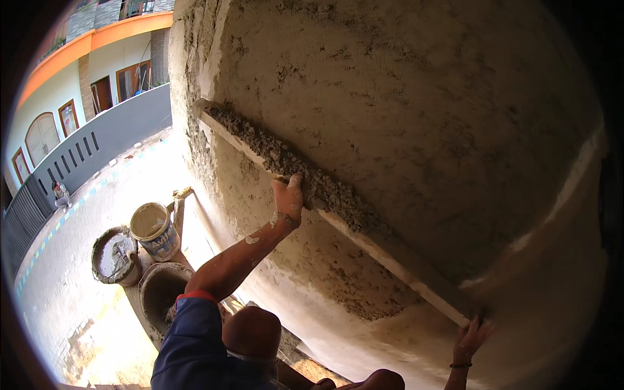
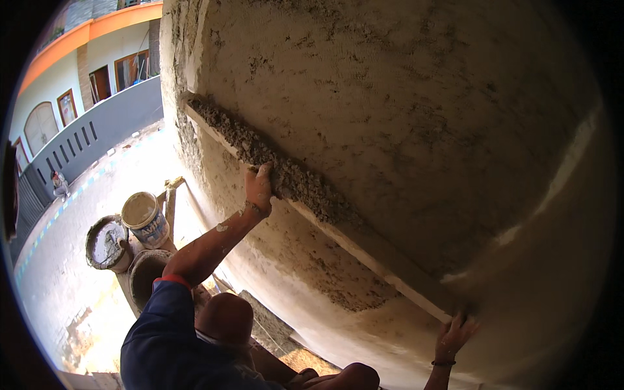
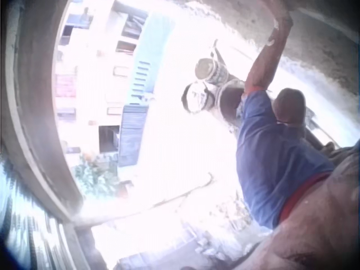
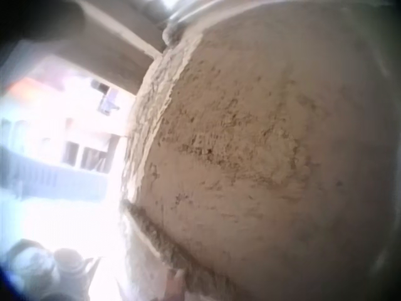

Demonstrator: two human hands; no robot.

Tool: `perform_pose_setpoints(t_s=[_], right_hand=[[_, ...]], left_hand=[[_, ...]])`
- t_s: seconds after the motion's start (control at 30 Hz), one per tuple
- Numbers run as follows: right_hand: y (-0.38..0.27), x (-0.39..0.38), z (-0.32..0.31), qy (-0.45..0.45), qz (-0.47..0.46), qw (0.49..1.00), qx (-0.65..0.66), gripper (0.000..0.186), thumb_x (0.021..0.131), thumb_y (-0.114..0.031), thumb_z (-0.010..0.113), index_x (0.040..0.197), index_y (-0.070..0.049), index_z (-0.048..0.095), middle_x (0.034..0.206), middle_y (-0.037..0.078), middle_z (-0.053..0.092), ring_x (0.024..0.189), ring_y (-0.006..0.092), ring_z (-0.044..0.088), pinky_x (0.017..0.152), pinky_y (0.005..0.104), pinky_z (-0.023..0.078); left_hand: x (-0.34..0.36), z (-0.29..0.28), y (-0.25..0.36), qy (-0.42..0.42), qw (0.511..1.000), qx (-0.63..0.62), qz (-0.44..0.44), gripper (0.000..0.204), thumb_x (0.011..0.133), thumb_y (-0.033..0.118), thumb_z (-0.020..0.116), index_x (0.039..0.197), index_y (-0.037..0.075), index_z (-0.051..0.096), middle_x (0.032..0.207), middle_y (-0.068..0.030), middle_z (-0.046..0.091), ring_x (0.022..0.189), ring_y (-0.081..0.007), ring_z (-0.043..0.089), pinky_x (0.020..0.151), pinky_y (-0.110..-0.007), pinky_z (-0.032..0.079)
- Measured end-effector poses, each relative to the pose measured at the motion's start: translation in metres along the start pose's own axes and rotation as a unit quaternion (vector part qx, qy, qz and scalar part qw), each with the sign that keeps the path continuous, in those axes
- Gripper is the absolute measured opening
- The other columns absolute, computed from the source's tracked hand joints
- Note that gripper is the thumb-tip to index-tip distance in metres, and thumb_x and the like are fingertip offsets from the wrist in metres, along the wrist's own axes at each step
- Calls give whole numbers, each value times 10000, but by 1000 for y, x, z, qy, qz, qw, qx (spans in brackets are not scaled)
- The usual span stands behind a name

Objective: The person applies wet mortar from buckets onto a wall using a trowel and then uses a long wooden board to level and smooth the surface.

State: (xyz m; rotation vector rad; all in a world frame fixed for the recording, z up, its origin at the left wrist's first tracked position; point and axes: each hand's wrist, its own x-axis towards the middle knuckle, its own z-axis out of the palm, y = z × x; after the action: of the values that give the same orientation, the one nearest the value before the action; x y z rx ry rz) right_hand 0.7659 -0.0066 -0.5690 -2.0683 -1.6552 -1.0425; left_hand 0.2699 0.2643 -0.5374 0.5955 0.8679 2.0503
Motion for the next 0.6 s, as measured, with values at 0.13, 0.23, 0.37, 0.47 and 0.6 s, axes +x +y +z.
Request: perform_pose_setpoints(t_s=[0.13, 0.23, 0.37, 0.47, 0.6], right_hand=[[0, -6, -3, -21, -10, 998, 66, 471, 682, -80, 564, 1148, -29, 521, 1152, 235, 407, 1131, 452, 353, 972, 559, 273], [5, 10, -21, -29, -10, 995, 92, 493, 653, -93, 572, 1139, -21, 527, 1146, 231, 412, 1106, 440, 367, 950, 569, 273], [11, 64, -94, -98, -145, 985, 0, 424, 698, -78, 579, 1120, -54, 544, 1059, 247, 471, 1035, 408, 449, 890, 589, 324], [19, 111, -161, -200, -216, 955, 39, 729, 648, -179, 638, 1324, -55, 394, 1159, 209, 474, 1095, 371, 439, 903, 501, 341], [32, 187, -256, -299, -263, 914, 69, 769, 626, -113, 645, 1346, -75, 377, 1124, 192, 482, 1057, 361, 449, 887, 480, 354]], left_hand=[[-14, -29, -15, 4, 1000, 5, 14, 203, 848, 201, 533, 755, 21, 524, 623, -55, 513, 463, -172, 506, 363, -311, 418], [-25, -33, 0, -10, 999, -13, -51, 189, 851, 211, 532, 806, 31, 499, 638, -72, 517, 459, -183, 514, 362, -312, 433], [-50, -34, 36, 10, 995, -14, -96, 215, 854, 146, 542, 982, 59, 392, 767, -68, 528, 578, -164, 543, 418, -298, 462], [-76, -29, 73, 44, 986, 11, -161, 242, 842, 139, 540, 1008, 60, 384, 650, -78, 510, 435, -191, 519, 345, -305, 438], [-119, -24, 114, 152, 962, 42, -224, 244, 844, 161, 553, 1047, 66, 456, 810, -63, 556, 578, -177, 572, 420, -299, 465]])
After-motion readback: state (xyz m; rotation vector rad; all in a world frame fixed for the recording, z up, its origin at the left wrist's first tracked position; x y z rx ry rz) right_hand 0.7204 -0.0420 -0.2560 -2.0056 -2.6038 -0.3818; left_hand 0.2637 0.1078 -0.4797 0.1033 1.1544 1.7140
